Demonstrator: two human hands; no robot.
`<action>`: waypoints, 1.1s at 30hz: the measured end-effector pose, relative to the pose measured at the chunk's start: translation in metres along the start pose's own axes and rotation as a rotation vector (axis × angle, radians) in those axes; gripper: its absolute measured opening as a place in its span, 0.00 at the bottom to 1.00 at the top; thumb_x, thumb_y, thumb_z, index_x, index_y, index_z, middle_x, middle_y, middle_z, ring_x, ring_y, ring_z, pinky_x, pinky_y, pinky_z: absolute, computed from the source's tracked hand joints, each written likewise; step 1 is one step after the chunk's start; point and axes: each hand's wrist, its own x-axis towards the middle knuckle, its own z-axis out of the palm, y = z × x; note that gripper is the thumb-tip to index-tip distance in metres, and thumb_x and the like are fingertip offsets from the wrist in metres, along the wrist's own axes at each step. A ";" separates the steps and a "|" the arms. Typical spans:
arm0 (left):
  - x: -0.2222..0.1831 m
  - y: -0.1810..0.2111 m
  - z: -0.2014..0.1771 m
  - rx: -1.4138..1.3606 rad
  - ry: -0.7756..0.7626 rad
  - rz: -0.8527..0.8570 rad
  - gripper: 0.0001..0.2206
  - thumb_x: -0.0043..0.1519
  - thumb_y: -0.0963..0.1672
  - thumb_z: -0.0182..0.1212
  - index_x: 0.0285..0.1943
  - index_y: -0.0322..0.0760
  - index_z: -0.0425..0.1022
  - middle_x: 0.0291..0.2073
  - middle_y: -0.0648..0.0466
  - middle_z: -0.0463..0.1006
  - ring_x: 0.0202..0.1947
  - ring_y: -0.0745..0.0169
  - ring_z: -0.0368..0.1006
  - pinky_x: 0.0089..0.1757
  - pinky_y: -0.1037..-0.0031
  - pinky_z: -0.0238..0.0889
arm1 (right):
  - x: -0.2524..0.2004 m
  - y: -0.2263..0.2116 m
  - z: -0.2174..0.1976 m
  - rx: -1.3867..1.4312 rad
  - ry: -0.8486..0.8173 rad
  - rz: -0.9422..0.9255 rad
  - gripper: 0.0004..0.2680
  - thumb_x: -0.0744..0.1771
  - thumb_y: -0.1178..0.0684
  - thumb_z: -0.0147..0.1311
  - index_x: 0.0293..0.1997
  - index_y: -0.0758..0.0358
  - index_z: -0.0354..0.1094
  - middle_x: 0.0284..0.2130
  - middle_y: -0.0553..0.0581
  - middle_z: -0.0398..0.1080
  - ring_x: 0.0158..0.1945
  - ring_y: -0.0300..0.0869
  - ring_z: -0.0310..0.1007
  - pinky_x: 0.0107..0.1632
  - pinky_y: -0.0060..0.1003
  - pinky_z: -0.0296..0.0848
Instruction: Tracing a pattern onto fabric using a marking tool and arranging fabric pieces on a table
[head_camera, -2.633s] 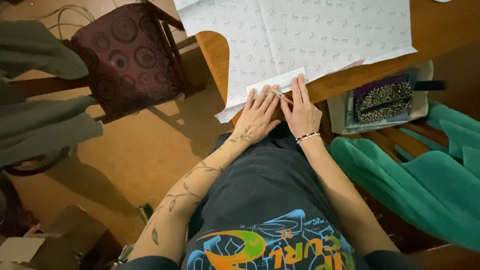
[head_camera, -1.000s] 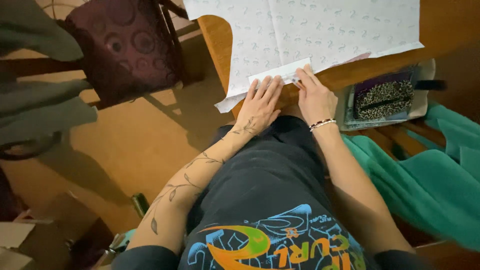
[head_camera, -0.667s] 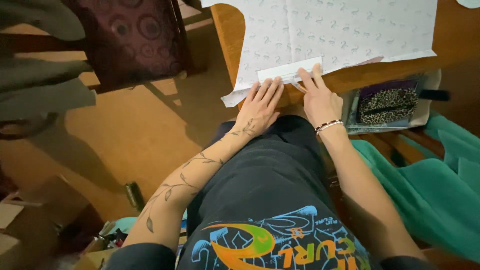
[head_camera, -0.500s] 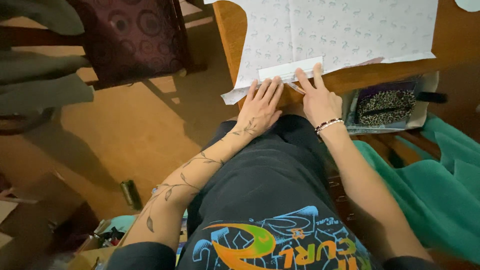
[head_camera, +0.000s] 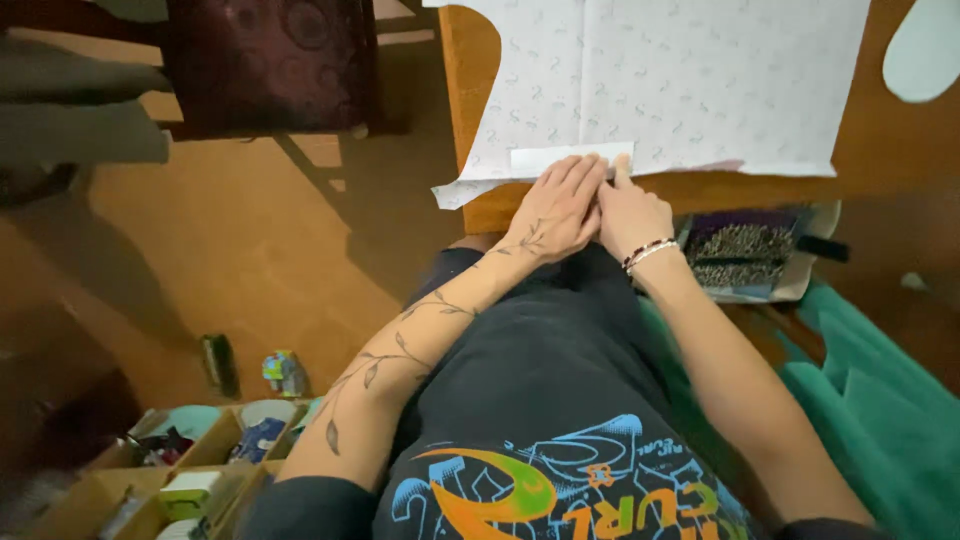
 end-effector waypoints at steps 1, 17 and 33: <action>0.001 0.002 0.001 -0.004 -0.016 -0.013 0.27 0.57 0.49 0.53 0.66 0.34 0.65 0.58 0.42 0.70 0.62 0.44 0.66 0.62 0.56 0.58 | -0.001 0.002 -0.001 0.006 0.004 -0.015 0.22 0.68 0.54 0.43 0.74 0.43 0.52 0.75 0.60 0.40 0.50 0.74 0.73 0.51 0.67 0.71; -0.005 0.031 0.014 0.140 0.077 -0.131 0.31 0.54 0.46 0.49 0.71 0.36 0.63 0.66 0.45 0.66 0.67 0.47 0.60 0.65 0.53 0.49 | -0.015 0.052 -0.034 -0.208 -0.102 -0.274 0.26 0.66 0.55 0.39 0.76 0.49 0.42 0.76 0.51 0.42 0.47 0.71 0.75 0.52 0.60 0.74; -0.004 0.071 0.027 0.298 0.292 -0.603 0.29 0.56 0.54 0.50 0.69 0.50 0.68 0.66 0.45 0.66 0.69 0.43 0.58 0.65 0.31 0.29 | -0.011 0.059 -0.052 -0.405 -0.106 -0.487 0.25 0.66 0.56 0.35 0.76 0.54 0.41 0.70 0.58 0.56 0.49 0.72 0.74 0.52 0.63 0.73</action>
